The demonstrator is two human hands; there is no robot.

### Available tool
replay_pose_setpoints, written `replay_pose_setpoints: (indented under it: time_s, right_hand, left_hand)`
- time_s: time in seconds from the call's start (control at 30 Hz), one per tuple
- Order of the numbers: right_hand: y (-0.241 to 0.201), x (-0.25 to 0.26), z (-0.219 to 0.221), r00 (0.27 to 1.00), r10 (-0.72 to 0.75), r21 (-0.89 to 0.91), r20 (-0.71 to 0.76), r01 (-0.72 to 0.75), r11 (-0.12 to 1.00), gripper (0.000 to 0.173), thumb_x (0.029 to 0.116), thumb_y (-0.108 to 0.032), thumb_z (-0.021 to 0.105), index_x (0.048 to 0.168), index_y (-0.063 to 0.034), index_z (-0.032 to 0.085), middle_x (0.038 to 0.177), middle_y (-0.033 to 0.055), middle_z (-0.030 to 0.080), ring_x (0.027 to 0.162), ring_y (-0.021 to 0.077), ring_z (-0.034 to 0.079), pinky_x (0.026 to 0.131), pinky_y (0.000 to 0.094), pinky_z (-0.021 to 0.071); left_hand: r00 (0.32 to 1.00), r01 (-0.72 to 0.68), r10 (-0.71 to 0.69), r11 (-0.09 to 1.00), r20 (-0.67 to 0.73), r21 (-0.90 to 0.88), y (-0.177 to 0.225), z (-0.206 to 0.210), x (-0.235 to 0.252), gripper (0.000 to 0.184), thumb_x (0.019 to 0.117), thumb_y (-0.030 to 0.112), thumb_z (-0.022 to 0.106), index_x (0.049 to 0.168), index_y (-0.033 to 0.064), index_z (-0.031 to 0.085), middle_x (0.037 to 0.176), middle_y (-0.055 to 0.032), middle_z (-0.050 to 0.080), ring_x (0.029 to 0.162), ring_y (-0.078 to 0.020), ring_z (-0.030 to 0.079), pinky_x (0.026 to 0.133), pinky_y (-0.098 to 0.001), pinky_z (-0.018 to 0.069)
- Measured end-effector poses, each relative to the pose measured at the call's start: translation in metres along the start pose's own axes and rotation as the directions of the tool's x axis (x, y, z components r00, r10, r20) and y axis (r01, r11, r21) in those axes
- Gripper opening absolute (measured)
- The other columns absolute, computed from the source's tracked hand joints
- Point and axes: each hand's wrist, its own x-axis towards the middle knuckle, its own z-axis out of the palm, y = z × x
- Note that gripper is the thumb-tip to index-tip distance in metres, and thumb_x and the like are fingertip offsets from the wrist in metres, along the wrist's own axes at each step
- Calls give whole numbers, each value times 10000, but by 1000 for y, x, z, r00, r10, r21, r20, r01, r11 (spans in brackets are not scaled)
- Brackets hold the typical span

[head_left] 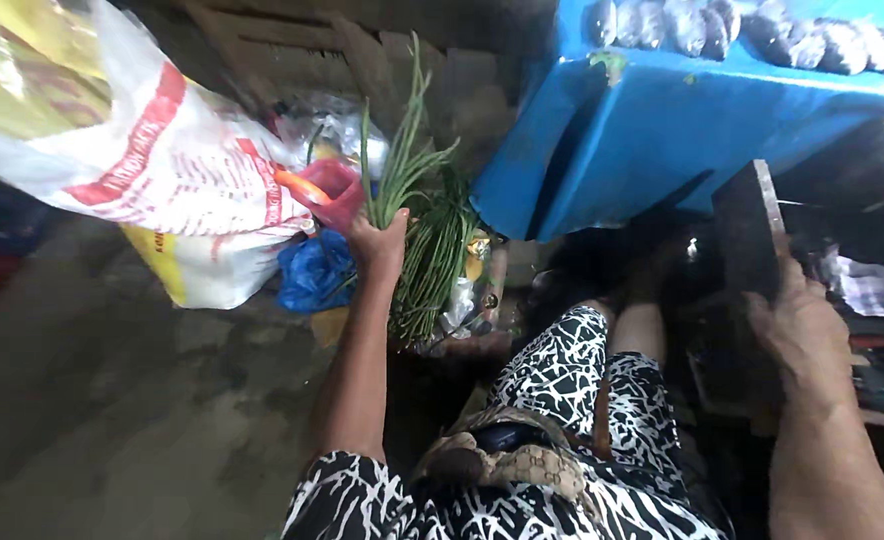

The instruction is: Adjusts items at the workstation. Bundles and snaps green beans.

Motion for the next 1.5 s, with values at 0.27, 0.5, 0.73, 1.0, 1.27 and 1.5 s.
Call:
replay_pose_setpoints:
  time_s: [0.27, 0.5, 0.73, 1.0, 1.27, 1.5]
  right_hand:
    - [2, -1, 1, 999, -38, -2, -30, 38, 999, 688, 1021, -246, 594, 1619, -107, 283, 1459, 340, 486, 1204, 586, 563, 953, 731, 457]
    - [6, 1, 5, 998, -51, 2, -27, 51, 999, 683, 1016, -250, 600, 1611, -94, 302, 1462, 340, 485, 1203, 580, 568, 958, 736, 450]
    - [10, 0, 8, 992, -100, 19, -74, 101, 995, 678, 1008, -233, 610, 1599, -70, 323, 1431, 363, 503, 1214, 594, 554, 976, 749, 429]
    - [1, -31, -3, 917, -229, 440, -326, 362, 822, 486, 1028, -267, 549, 1439, -8, 561, 1540, 256, 459, 1443, 384, 434, 1188, 512, 353]
    - [-94, -106, -67, 654, -679, 384, -332, 752, 536, 665, 952, -476, 662, 1460, -61, 552, 1492, 143, 551, 1433, 308, 457, 1183, 541, 361]
    - [-83, -105, -6, 657, -628, 844, 418, -24, 536, 265, 938, -147, 694, 1171, -25, 661, 827, 59, 668, 596, 101, 588, 567, 294, 520]
  left_hand:
    - [983, 161, -134, 957, 126, -241, -41, 7, 22, 450, 926, 308, 745, 1218, -9, 614, 1008, -156, 659, 809, -185, 644, 752, -412, 560]
    - [970, 196, -176, 975, 170, -108, -41, 3, 14, 519, 952, 332, 725, 1287, -43, 602, 1161, -258, 668, 1077, -348, 660, 961, -545, 505]
    - [943, 108, 3, 944, 334, -313, -25, -12, 17, 365, 923, 259, 756, 1179, 22, 648, 946, -98, 674, 718, -132, 619, 674, -351, 551]
    - [776, 179, 170, 864, 607, -471, 22, -36, -4, 302, 898, 96, 759, 1167, 37, 636, 899, -28, 680, 690, -51, 608, 627, -240, 535]
    - [182, -685, 500, 683, 847, -255, 102, -13, -74, 118, 938, 154, 715, 1033, 85, 704, 879, -143, 704, 830, -351, 702, 734, -585, 564]
    - [-27, -810, 913, 218, 406, -545, 104, 28, -128, 172, 775, 77, 813, 918, 48, 722, 843, -134, 733, 756, -329, 721, 719, -565, 543]
